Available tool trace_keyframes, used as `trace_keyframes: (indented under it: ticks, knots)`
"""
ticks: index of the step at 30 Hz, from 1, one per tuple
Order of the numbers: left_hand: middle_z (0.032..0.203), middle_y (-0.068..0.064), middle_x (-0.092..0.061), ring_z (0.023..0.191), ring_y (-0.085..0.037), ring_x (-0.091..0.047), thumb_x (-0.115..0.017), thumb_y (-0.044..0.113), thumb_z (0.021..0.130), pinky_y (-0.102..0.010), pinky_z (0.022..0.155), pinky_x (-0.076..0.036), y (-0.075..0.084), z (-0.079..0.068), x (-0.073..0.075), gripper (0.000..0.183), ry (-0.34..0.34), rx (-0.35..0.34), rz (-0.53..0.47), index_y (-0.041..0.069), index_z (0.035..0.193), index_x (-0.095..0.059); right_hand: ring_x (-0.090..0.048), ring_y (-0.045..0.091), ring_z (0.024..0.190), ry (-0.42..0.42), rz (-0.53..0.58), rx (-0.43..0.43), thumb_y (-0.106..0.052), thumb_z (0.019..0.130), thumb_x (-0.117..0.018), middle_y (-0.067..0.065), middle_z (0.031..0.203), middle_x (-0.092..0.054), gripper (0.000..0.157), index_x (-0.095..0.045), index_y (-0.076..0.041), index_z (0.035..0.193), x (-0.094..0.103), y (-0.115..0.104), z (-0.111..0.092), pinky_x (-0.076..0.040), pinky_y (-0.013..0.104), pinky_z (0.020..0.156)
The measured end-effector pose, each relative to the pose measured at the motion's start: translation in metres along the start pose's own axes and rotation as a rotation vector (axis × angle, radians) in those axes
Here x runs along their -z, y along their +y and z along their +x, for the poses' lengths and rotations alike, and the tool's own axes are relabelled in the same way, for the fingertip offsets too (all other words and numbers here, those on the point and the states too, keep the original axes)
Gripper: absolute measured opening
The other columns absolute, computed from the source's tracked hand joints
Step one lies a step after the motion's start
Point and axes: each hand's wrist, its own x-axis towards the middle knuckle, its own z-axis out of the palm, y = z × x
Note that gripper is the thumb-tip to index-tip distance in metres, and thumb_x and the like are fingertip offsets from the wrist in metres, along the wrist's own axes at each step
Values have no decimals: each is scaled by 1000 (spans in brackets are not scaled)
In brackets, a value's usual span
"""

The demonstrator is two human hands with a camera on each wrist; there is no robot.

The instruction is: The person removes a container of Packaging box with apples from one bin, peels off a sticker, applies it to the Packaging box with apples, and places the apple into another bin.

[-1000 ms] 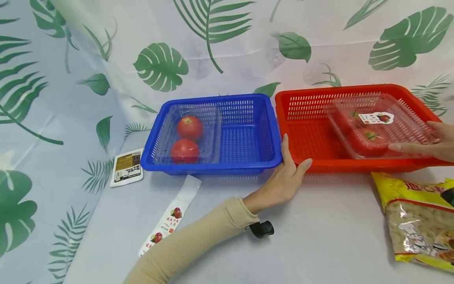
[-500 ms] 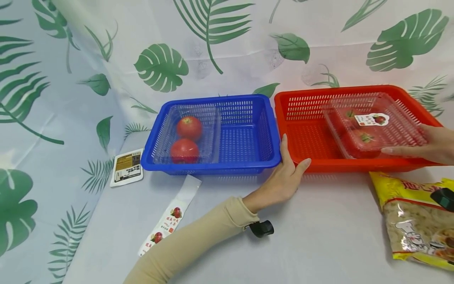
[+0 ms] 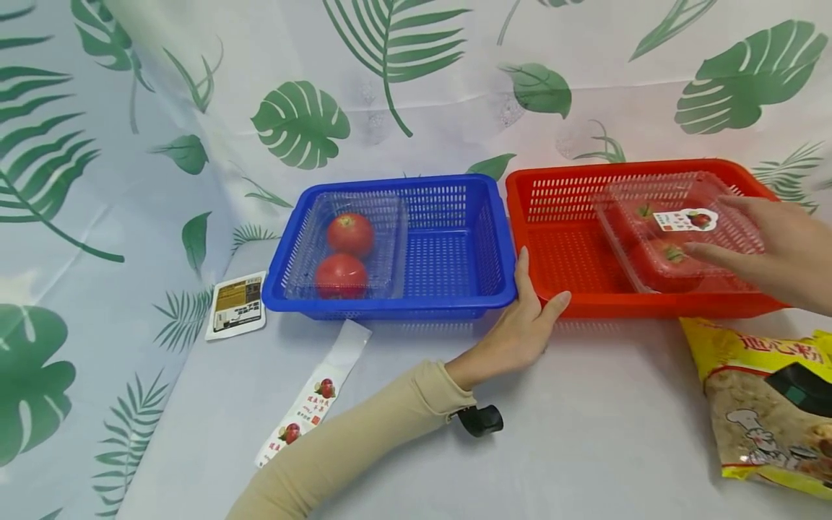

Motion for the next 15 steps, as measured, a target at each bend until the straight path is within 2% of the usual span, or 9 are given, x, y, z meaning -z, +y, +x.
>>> trace_keyframes:
  ticks: [2,3,5,6,8,9,11,13,15]
  knots:
    - [80,-9,-63,68,-25,-68,-48,41,111,-23,87,-53,0,-1,2,84,-10,25,-26,25,167,12,-29,64,122,7,43,81,-18,95,-76,46,140,-28,90,-19,14,156,2,-18,-5,-40,81,86]
    - [69,-10,-56,56,-26,-63,-49,40,111,-24,77,-53,0,-2,3,84,-16,44,-45,27,167,12,-29,62,124,12,64,115,-16,95,-77,45,143,-28,88,-21,13,156,2,-26,-8,-41,81,86]
    - [85,-14,-66,59,-23,-69,-49,39,112,-25,70,-52,2,-5,5,82,-25,78,-80,33,167,11,-29,60,126,28,107,168,-13,94,-77,42,145,-31,83,-26,12,155,1,-43,-12,-44,81,85]
    - [102,-15,-70,62,-23,-72,-48,39,112,-24,74,-54,3,-6,5,80,-29,97,-97,35,167,9,-30,59,127,39,133,195,-12,93,-78,40,146,-33,81,-30,10,154,-1,-51,-14,-46,79,85]
    - [139,-16,-62,72,-24,-76,-48,40,112,-27,89,-56,5,-11,8,78,-43,131,-133,38,167,7,-34,57,128,52,176,241,-13,94,-78,37,148,-36,77,-34,7,154,-4,-68,-17,-49,78,84]
    - [150,-15,-54,78,-24,-78,-48,40,112,-31,93,-56,6,-14,9,77,-58,143,-163,38,167,6,-36,56,129,52,192,259,-14,94,-78,36,149,-37,76,-36,6,154,-6,-77,-18,-48,78,85]
    - [157,-10,-48,81,-25,-78,-49,41,111,-36,102,-54,8,-23,14,76,-90,165,-204,36,168,2,-39,55,128,60,215,317,-14,94,-78,34,149,-40,74,-38,5,153,-10,-94,-20,-48,78,88]
    - [149,-6,-55,84,-25,-78,-50,43,110,-39,106,-53,10,-35,23,75,-135,191,-225,33,168,-3,-42,54,128,60,241,386,-14,95,-78,32,148,-42,72,-40,4,153,-14,-109,-21,-48,77,89]
    - [140,-5,-59,92,-23,-77,-51,42,109,-39,101,-56,12,-51,35,73,-185,199,-229,29,168,-10,-43,51,130,61,259,449,-12,95,-77,30,147,-45,69,-42,3,152,-20,-122,-21,-46,76,92]
